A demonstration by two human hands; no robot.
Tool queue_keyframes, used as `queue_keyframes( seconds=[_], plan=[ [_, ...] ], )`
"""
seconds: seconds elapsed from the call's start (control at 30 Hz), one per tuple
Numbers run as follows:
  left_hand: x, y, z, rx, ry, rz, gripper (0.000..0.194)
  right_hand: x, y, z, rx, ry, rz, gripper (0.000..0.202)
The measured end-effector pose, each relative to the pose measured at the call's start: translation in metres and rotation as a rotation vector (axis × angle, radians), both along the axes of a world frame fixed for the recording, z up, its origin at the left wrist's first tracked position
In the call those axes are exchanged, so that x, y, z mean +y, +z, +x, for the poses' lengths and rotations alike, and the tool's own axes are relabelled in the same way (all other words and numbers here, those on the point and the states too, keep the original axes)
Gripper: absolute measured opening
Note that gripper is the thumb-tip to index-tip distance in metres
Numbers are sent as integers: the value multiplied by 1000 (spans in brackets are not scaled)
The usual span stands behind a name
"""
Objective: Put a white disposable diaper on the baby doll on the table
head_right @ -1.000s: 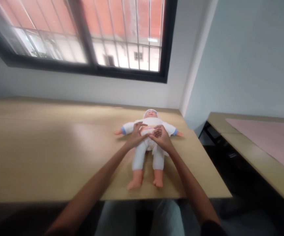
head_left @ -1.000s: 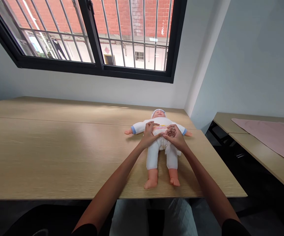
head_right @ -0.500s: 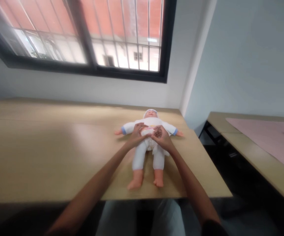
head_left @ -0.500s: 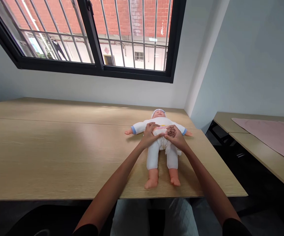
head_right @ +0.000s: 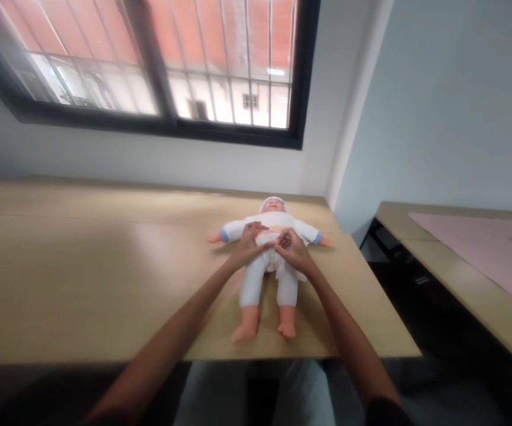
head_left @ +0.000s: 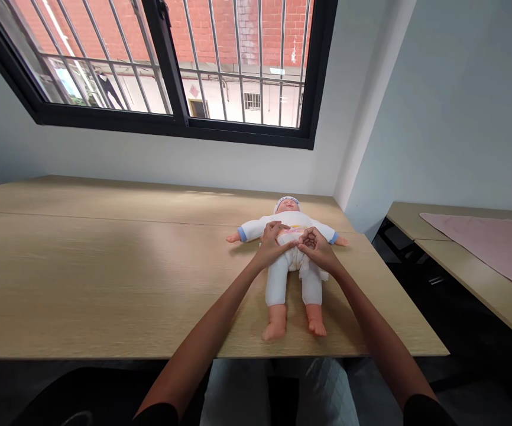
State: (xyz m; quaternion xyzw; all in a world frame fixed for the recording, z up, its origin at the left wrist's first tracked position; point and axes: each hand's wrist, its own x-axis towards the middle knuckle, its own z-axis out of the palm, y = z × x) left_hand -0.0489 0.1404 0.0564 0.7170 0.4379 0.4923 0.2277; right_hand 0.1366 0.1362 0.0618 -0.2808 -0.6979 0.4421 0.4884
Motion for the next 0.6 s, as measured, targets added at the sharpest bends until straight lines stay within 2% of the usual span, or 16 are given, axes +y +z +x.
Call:
queue_keyframes(
  seconds=[0.2, 0.4, 0.5, 0.6],
  plan=[
    [-3, 1, 3, -2, 31, -14, 46, -2, -1, -4, -8, -64, 17, 27],
    [-10, 11, 9, -52, 29, 74, 28, 1, 5, -2, 26, -170, 63, 25],
    [-14, 16, 10, -31, 66, 162, 17, 10, 11, 11, 115, -298, 92, 30],
    [-17, 19, 10, -25, 118, 179, 22, 18, 12, 38, 110, -363, 30, 38]
  ],
)
